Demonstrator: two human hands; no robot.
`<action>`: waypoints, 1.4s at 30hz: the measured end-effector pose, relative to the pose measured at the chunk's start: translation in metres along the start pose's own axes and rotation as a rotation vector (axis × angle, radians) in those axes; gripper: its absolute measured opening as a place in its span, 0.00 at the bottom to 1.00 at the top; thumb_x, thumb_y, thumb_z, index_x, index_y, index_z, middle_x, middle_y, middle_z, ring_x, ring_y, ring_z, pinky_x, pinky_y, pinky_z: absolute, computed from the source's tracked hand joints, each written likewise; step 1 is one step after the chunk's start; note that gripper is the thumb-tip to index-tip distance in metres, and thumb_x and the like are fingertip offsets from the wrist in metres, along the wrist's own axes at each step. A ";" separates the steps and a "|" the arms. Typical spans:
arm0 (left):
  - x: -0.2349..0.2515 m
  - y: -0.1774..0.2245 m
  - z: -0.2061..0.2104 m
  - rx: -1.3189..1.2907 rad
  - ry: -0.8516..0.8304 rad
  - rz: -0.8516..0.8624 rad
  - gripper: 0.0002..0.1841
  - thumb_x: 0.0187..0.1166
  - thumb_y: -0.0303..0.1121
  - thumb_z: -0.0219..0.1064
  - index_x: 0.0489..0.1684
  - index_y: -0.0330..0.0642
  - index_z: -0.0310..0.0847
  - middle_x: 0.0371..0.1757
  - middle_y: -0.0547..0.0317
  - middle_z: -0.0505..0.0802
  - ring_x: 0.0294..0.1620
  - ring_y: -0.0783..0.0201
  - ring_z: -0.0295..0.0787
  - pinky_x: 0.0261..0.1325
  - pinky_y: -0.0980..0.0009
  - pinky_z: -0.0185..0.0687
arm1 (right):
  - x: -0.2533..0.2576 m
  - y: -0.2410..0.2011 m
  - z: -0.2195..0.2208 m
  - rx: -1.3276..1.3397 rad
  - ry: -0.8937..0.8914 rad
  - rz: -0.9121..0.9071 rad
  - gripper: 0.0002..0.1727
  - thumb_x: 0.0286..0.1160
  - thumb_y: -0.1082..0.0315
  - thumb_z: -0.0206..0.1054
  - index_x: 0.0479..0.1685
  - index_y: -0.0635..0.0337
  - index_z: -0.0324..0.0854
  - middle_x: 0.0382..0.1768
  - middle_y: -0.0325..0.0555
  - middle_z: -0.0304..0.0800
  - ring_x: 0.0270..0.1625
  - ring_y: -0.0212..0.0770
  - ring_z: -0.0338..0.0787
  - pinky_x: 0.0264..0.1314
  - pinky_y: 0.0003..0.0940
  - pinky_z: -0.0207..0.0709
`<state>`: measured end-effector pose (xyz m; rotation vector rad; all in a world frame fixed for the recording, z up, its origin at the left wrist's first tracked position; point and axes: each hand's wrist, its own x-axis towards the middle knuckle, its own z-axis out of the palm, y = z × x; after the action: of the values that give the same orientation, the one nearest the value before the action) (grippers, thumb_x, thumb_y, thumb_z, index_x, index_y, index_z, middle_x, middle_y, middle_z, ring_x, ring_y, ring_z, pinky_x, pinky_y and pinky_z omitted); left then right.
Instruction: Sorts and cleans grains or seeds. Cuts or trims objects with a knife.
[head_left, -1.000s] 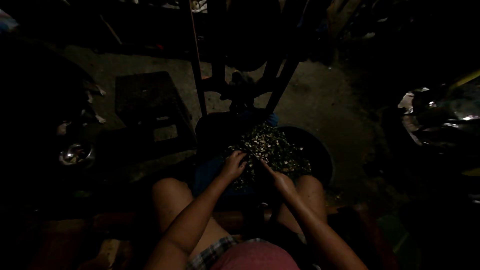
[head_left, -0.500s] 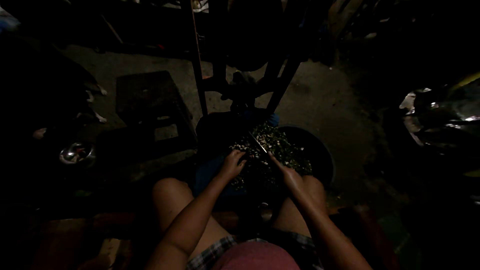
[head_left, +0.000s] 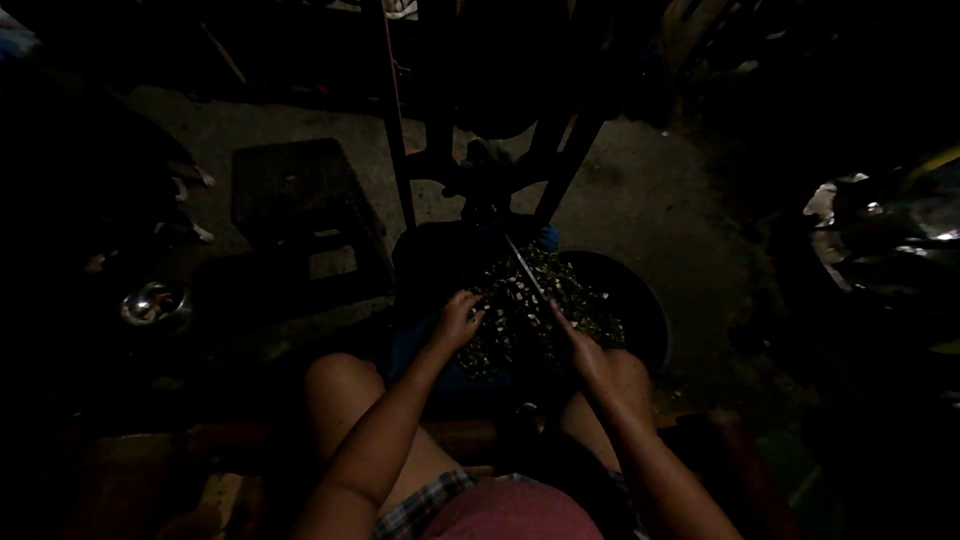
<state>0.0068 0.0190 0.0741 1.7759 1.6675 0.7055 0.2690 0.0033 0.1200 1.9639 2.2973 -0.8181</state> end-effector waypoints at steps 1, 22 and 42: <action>0.000 0.000 0.000 0.005 -0.006 -0.006 0.20 0.87 0.35 0.64 0.74 0.38 0.81 0.74 0.40 0.84 0.76 0.48 0.81 0.81 0.54 0.74 | 0.003 0.003 0.005 -0.029 -0.069 0.041 0.42 0.90 0.63 0.54 0.96 0.22 0.34 0.62 0.63 0.88 0.60 0.66 0.90 0.64 0.64 0.80; 0.000 -0.003 -0.001 0.019 -0.025 -0.003 0.21 0.88 0.36 0.63 0.75 0.38 0.81 0.75 0.41 0.84 0.75 0.48 0.82 0.80 0.52 0.74 | -0.005 0.004 -0.012 0.082 0.120 -0.032 0.39 0.91 0.65 0.53 0.97 0.28 0.39 0.58 0.64 0.91 0.54 0.64 0.93 0.61 0.62 0.81; -0.001 0.001 -0.003 0.015 -0.054 -0.029 0.20 0.88 0.37 0.62 0.75 0.38 0.81 0.76 0.42 0.83 0.76 0.47 0.81 0.81 0.51 0.72 | -0.015 -0.005 -0.030 0.051 0.029 0.001 0.38 0.93 0.64 0.50 0.97 0.27 0.38 0.55 0.64 0.91 0.52 0.62 0.92 0.60 0.60 0.81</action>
<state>0.0050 0.0182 0.0766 1.7624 1.6633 0.6288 0.2770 0.0009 0.1525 2.0098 2.3136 -0.8621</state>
